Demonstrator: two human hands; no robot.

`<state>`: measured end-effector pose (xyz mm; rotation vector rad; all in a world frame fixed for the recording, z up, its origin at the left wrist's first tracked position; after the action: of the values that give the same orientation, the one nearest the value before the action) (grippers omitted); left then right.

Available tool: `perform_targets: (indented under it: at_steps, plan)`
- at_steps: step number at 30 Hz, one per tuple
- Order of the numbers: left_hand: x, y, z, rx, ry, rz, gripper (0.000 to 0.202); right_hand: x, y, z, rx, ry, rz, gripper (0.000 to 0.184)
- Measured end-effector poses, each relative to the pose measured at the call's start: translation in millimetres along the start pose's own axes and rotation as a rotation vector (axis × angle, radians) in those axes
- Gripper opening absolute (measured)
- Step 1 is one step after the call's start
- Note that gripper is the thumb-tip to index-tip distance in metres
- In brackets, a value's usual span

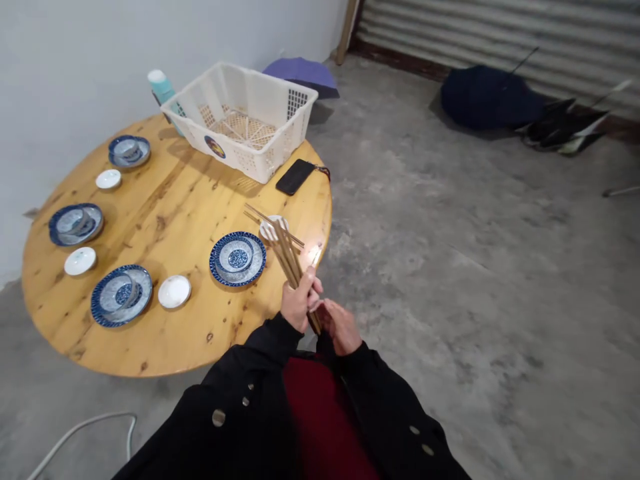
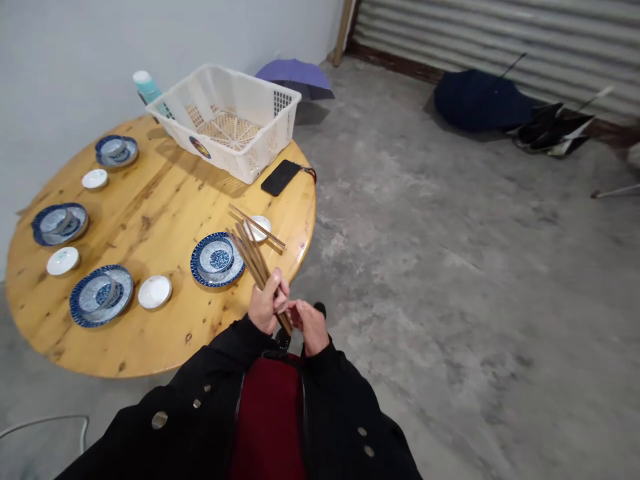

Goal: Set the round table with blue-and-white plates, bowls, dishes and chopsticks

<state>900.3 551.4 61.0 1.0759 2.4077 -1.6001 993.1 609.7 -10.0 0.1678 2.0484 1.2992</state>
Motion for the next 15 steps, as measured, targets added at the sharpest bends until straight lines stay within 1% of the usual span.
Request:
perform_targets:
  at_steps: [3, 4, 5, 6, 7, 10, 13, 15]
  plan:
    - [21, -17, 23.0, -0.086, -0.165, -0.072, 0.059, 54, 48, 4, -0.648, -0.026, 0.308, 0.043]
    - [28, -20, 30.0, -0.114, -0.221, -0.092, 0.059, 72, 63, 1, -0.842, -0.021, 0.391, 0.041]
    - [34, -22, 35.9, -0.140, -0.275, -0.108, 0.059, 91, 75, -3, -1.016, -0.010, 0.431, 0.039]
    - [40, -23, 40.7, -0.162, -0.327, -0.121, 0.058, 109, 85, -8, -1.170, 0.017, 0.435, 0.039]
    - [47, -24, 44.0, -0.183, -0.375, -0.133, 0.057, 127, 92, -13, -1.305, 0.054, 0.406, 0.040]
    - [66, -24, 46.3, -0.233, -0.512, -0.168, 0.056, 170, 98, -33, -1.580, 0.238, 0.283, 0.046]
    - [85, -24, 41.2, -0.259, -0.644, -0.193, 0.056, 200, 92, -48, -1.667, 0.450, 0.232, 0.049]
    - [97, -22, 36.6, -0.274, -0.723, -0.189, 0.056, 215, 86, -53, -1.646, 0.572, 0.228, 0.044]
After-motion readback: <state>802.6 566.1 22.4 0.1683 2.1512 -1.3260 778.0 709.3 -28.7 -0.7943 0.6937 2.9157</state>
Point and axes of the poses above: each hand's wrist, its own x-axis towards the middle knuckle, its own z-axis out of the back of the hand, y = z × x, the point moved 4 cm from there along x, towards the middle knuckle, and after that the axes turned 1 degree about x, right-handed, at the moved point
